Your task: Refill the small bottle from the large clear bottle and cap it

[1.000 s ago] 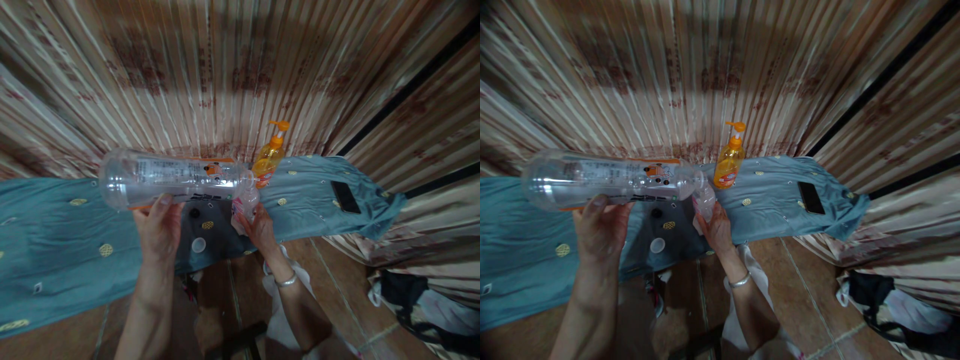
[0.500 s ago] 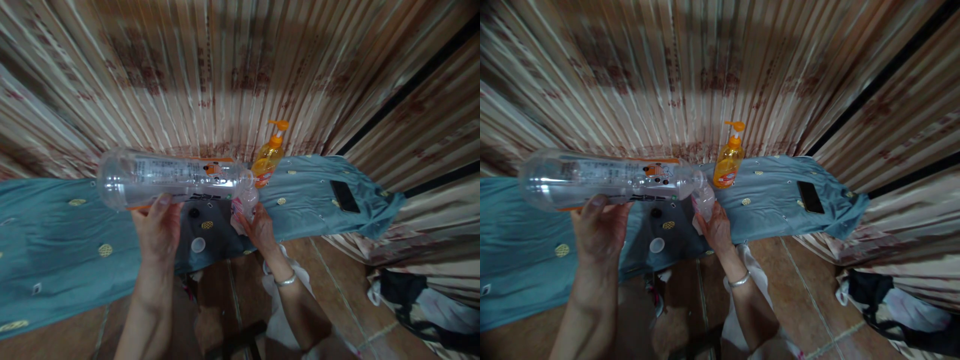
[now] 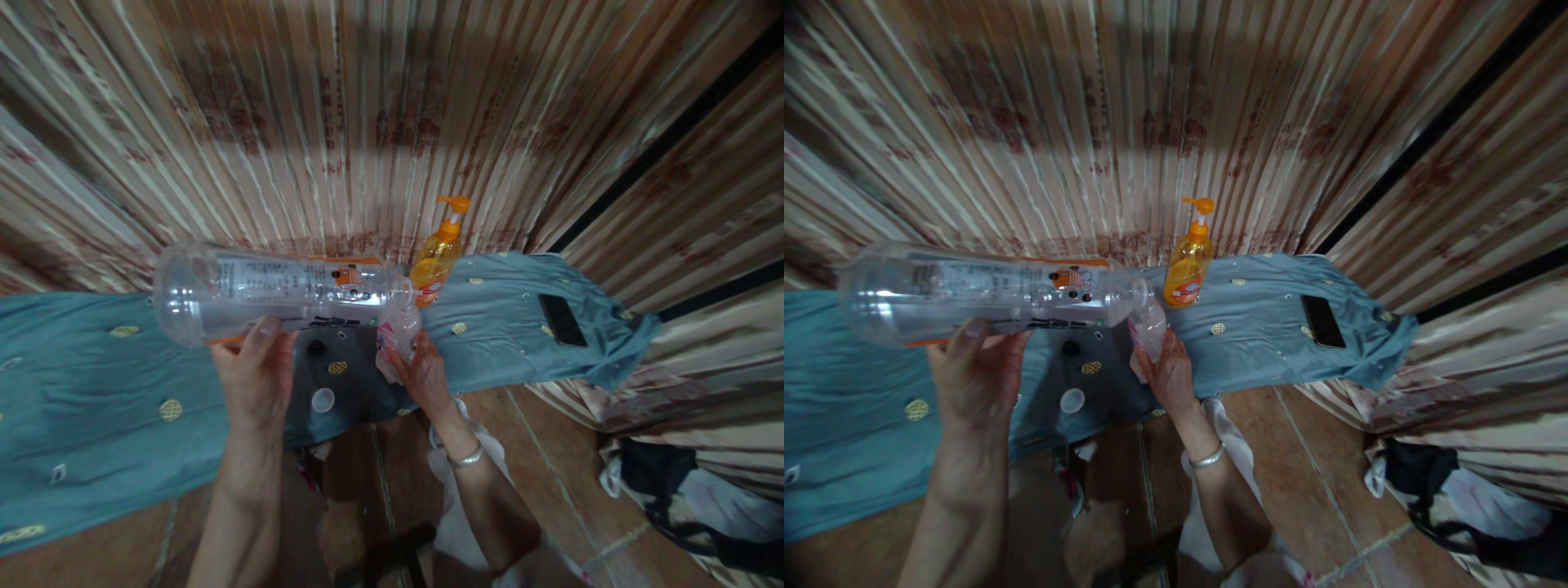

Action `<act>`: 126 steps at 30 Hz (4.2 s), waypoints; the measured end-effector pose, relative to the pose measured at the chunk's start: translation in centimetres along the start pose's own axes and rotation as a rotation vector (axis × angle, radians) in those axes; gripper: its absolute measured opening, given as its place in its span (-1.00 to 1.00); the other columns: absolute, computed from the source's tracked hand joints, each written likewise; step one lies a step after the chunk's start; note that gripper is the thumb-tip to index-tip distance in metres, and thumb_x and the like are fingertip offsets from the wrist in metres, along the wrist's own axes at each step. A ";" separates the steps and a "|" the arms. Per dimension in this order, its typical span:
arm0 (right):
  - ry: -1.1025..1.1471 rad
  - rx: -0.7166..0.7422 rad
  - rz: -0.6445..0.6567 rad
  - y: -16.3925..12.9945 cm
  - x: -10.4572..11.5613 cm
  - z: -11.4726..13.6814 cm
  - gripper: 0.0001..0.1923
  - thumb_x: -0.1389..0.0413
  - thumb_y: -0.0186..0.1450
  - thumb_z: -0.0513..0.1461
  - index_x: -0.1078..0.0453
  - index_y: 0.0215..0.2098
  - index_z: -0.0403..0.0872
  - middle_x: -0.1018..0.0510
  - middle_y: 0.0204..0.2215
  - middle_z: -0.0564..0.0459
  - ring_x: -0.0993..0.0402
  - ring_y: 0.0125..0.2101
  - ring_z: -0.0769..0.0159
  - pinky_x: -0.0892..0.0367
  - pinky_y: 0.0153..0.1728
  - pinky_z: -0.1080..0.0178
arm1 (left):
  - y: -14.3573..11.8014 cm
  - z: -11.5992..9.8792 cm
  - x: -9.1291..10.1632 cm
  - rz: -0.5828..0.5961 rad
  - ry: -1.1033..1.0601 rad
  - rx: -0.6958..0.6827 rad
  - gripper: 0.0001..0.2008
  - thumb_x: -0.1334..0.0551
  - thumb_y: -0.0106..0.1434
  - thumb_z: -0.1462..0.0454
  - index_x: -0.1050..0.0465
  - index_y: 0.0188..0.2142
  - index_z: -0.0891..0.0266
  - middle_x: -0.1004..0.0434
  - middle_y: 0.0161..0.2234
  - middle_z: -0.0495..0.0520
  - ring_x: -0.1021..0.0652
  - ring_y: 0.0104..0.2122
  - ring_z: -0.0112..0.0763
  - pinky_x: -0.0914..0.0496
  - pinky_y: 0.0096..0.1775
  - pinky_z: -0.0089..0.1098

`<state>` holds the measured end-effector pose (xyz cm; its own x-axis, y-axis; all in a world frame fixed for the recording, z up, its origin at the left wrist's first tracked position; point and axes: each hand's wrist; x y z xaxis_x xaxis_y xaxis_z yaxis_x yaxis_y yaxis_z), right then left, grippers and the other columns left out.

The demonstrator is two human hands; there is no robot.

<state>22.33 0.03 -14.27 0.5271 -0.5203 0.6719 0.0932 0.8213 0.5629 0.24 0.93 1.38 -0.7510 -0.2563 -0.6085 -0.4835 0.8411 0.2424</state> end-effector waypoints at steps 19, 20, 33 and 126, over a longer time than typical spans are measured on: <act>0.003 0.010 -0.004 0.0 0.0 -0.1 -0.44 -0.07 0.56 0.13 -0.33 0.23 -0.14 -0.67 -0.18 -0.27 -0.67 -0.17 -0.09 -0.66 -0.19 -0.14 | 0.2 0.0 -0.4 -0.006 -0.023 -0.001 -0.17 -0.75 -0.31 0.13 -0.64 0.03 -0.01 -0.67 -0.40 -0.12 -0.63 -0.46 -0.41 -0.64 -0.34 -0.40; -0.002 0.009 -0.003 0.0 -0.1 -0.1 -0.44 -0.07 0.56 0.13 -0.33 0.24 -0.15 -0.67 -0.17 -0.27 -0.67 -0.17 -0.09 -0.65 -0.19 -0.14 | 0.2 0.0 -0.3 -0.011 -0.022 -0.003 -0.17 -0.74 -0.31 0.13 -0.64 0.03 -0.01 -0.67 -0.40 -0.12 -0.63 -0.46 -0.42 -0.64 -0.34 -0.40; -0.033 0.026 -0.004 -0.1 -0.1 -0.2 -0.41 -0.08 0.56 0.10 -0.31 0.28 -0.20 -0.66 -0.17 -0.30 -0.66 -0.17 -0.07 -0.65 -0.20 -0.11 | 0.3 0.1 -0.1 0.001 0.003 -0.006 -0.26 -0.73 -0.27 0.13 -0.65 -0.03 -0.01 -0.59 -0.48 -0.17 -0.64 -0.45 -0.39 -0.68 -0.32 -0.34; 0.056 0.009 -0.025 -0.4 -0.6 -0.1 -0.36 -0.07 0.56 0.12 -0.27 0.34 -0.19 -0.66 -0.04 -0.36 -0.68 -0.03 -0.12 -0.67 -0.08 -0.16 | 0.8 0.2 0.1 -0.037 0.014 -0.005 -0.26 -0.69 -0.29 0.17 -0.64 -0.04 0.01 -0.62 -0.45 -0.13 -0.62 -0.42 -0.38 -0.62 -0.37 -0.39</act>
<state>22.05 -0.01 -14.95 0.5708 -0.5264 0.6301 0.0996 0.8061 0.5833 -0.13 1.71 1.39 -0.7389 -0.2933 -0.6067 -0.5131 0.8285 0.2244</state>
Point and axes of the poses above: each hand's wrist, its own y-axis towards the middle knuckle, its own x-axis out of the back of the hand, z = x × y
